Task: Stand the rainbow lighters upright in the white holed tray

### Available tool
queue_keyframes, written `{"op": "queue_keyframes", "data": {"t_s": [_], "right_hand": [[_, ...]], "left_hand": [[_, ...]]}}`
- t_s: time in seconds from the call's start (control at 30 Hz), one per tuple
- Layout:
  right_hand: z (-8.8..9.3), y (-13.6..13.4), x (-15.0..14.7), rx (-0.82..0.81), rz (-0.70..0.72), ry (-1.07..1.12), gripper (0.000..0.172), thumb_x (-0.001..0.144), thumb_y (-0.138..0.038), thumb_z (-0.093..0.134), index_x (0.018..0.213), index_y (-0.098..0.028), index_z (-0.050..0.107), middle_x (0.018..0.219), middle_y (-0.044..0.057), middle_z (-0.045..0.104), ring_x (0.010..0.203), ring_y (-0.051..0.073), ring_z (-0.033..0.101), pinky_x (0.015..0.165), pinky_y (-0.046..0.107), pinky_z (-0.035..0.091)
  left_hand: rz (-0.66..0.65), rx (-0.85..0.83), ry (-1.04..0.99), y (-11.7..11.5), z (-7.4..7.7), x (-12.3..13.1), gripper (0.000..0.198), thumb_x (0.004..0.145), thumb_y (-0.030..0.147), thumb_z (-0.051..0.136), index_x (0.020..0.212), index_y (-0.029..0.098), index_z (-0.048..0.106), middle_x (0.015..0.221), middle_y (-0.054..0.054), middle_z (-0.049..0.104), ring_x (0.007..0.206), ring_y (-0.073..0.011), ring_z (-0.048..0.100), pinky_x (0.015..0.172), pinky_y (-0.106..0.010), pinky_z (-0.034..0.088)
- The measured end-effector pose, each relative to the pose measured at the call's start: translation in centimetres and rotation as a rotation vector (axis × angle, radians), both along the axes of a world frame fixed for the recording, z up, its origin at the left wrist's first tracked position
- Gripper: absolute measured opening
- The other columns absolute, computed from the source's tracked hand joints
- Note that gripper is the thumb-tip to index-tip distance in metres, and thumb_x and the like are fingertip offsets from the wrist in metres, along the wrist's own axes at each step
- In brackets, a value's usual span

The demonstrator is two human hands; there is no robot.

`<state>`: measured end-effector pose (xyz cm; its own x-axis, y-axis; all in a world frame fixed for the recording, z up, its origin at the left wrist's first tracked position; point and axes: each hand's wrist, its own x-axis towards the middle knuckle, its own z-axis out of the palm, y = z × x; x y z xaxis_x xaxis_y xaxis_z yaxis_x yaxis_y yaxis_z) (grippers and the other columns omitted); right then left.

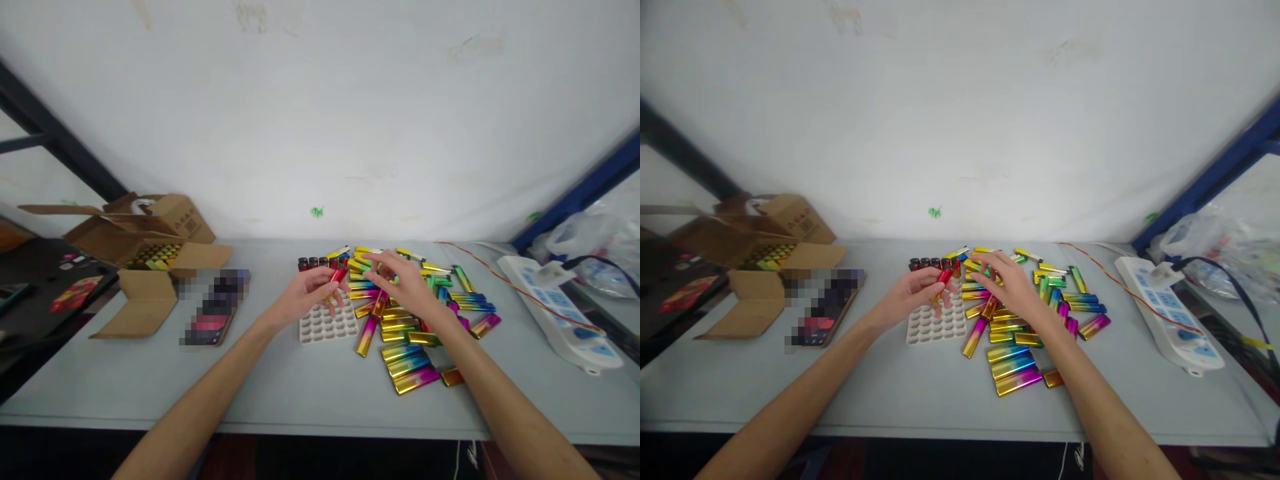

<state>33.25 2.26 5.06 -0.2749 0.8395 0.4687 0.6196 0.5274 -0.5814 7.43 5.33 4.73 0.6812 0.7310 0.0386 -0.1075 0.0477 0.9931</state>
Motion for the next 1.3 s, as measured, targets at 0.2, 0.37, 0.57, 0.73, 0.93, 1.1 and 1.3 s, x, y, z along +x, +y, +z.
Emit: {"op": "queue_keyframes", "data": {"t_s": [0.2, 0.37, 0.57, 0.73, 0.93, 1.1, 1.3], "right_hand": [[-0.7, -1.6, 0.4, 0.041, 0.0, -0.179, 0.031, 0.109, -0.037, 0.05, 0.13, -0.023, 0.067, 0.12, 0.011, 0.074, 0.106, 0.026, 0.072, 0.094, 0.042, 0.058], [0.0, -2.4, -0.3, 0.055, 0.029, -0.177, 0.028, 0.11, -0.035, 0.046, 0.126, -0.023, 0.066, 0.12, 0.011, 0.074, 0.108, 0.025, 0.071, 0.096, 0.042, 0.058], [-0.1, -2.5, -0.3, 0.04, 0.021, -0.175, 0.028, 0.111, -0.034, 0.045, 0.127, -0.024, 0.066, 0.116, 0.01, 0.075, 0.106, 0.025, 0.072, 0.094, 0.041, 0.058], [-0.6, -2.2, -0.2, 0.091, 0.019, -0.169, 0.026, 0.11, -0.031, 0.046, 0.124, -0.022, 0.066, 0.116, 0.01, 0.075, 0.104, 0.024, 0.072, 0.092, 0.041, 0.059], [-0.6, -2.2, -0.3, 0.097, 0.021, -0.149, 0.023, 0.11, -0.029, 0.048, 0.123, -0.022, 0.065, 0.113, 0.009, 0.075, 0.101, 0.024, 0.073, 0.09, 0.041, 0.059], [-0.6, -2.2, -0.3, 0.109, 0.024, -0.148, 0.023, 0.11, -0.029, 0.048, 0.121, -0.022, 0.066, 0.113, 0.009, 0.075, 0.102, 0.023, 0.073, 0.089, 0.04, 0.059], [-0.5, -2.0, -0.4, 0.092, 0.013, -0.184, 0.025, 0.11, -0.03, 0.046, 0.115, -0.02, 0.069, 0.11, 0.01, 0.076, 0.1, 0.025, 0.072, 0.09, 0.042, 0.059]], "left_hand": [[0.059, -0.093, -0.058, -0.2, -0.9, 0.6, 0.039, 0.091, 0.051, 0.075, 0.108, 0.023, 0.052, 0.084, 0.002, 0.062, 0.06, -0.008, 0.044, 0.051, -0.02, 0.044], [0.191, -0.095, 0.049, 0.3, -2.0, 0.8, 0.048, 0.091, 0.067, 0.065, 0.097, 0.02, 0.061, 0.065, 0.008, 0.033, 0.053, -0.0075, 0.027, 0.047, -0.019, 0.026], [0.313, -0.04, 0.164, 1.1, -2.6, 0.5, 0.068, 0.092, 0.078, 0.047, 0.058, 0.02, 0.048, 0.049, 0.005, 0.031, 0.045, -0.0092, 0.026, 0.046, -0.026, 0.019], [0.468, 0.002, 0.189, 1.2, -2.4, 0.6, 0.056, 0.091, 0.061, 0.049, 0.051, 0.022, 0.04, 0.046, 0.005, 0.031, 0.044, -0.0098, 0.026, 0.047, -0.027, 0.02], [0.524, 0.002, 0.199, 1.9, -2.5, 0.1, 0.049, 0.088, 0.056, 0.049, 0.054, 0.022, 0.04, 0.046, 0.006, 0.029, 0.043, -0.0092, 0.024, 0.045, -0.025, 0.018], [0.508, -0.002, 0.181, 1.6, -2.3, 0.3, 0.057, 0.09, 0.068, 0.051, 0.058, 0.021, 0.043, 0.049, 0.006, 0.03, 0.043, -0.0081, 0.025, 0.045, -0.024, 0.019], [0.379, 0.028, 0.052, 0.8, -1.7, 0.7, 0.052, 0.093, 0.071, 0.059, 0.088, 0.019, 0.056, 0.058, 0.008, 0.041, 0.046, -0.007, 0.029, 0.043, -0.02, 0.022]]}}
